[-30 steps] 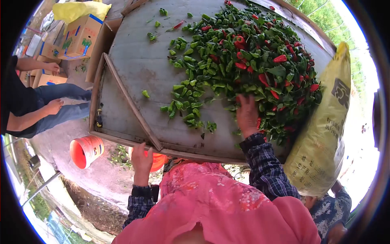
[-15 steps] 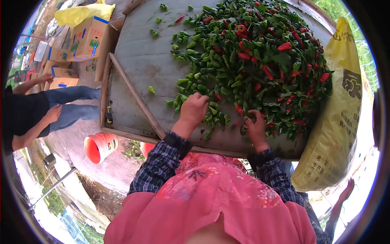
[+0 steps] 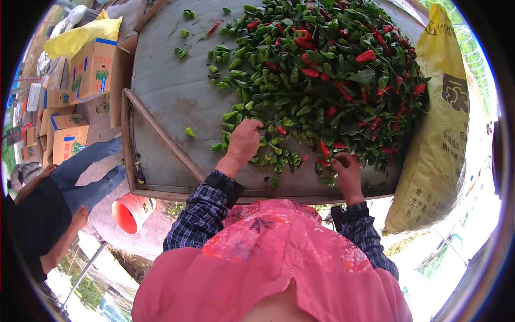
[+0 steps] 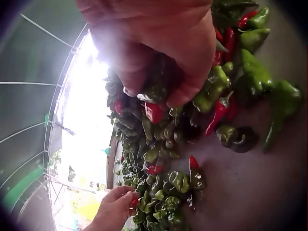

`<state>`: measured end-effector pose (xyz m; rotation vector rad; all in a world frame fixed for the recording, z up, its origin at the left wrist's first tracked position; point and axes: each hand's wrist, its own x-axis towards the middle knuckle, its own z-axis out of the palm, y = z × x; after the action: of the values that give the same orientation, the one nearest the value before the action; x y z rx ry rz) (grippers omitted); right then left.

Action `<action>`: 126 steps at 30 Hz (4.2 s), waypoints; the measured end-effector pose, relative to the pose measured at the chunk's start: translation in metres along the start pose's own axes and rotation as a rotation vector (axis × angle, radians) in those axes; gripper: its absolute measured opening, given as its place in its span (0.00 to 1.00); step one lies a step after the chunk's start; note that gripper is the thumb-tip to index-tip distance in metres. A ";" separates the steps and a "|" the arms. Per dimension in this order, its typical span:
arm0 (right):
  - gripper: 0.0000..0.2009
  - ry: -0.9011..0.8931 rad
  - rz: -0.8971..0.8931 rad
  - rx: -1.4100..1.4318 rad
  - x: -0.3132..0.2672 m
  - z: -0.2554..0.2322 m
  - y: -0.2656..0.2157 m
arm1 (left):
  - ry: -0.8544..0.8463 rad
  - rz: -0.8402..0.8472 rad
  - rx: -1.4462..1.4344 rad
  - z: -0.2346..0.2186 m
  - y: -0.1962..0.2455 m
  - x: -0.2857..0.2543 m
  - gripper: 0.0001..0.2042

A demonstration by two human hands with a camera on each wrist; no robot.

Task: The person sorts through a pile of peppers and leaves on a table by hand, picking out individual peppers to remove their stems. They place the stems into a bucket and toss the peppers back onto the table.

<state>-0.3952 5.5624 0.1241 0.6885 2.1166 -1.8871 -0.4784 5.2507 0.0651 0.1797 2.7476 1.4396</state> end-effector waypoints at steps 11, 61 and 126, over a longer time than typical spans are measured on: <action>0.06 0.095 -0.183 0.020 -0.017 -0.045 -0.024 | -0.295 0.222 0.534 0.048 0.029 0.027 0.10; 0.07 -0.162 -0.448 -1.131 0.017 -0.007 0.005 | -0.646 -0.287 -0.192 0.044 0.076 -0.006 0.06; 0.16 0.018 -0.239 -0.364 -0.063 -0.038 0.002 | -0.921 -0.580 -0.776 0.070 0.112 -0.037 0.20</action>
<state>-0.3345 5.5879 0.1570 0.3881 2.5554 -1.5312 -0.4260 5.3668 0.1163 -0.0020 1.2747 1.5529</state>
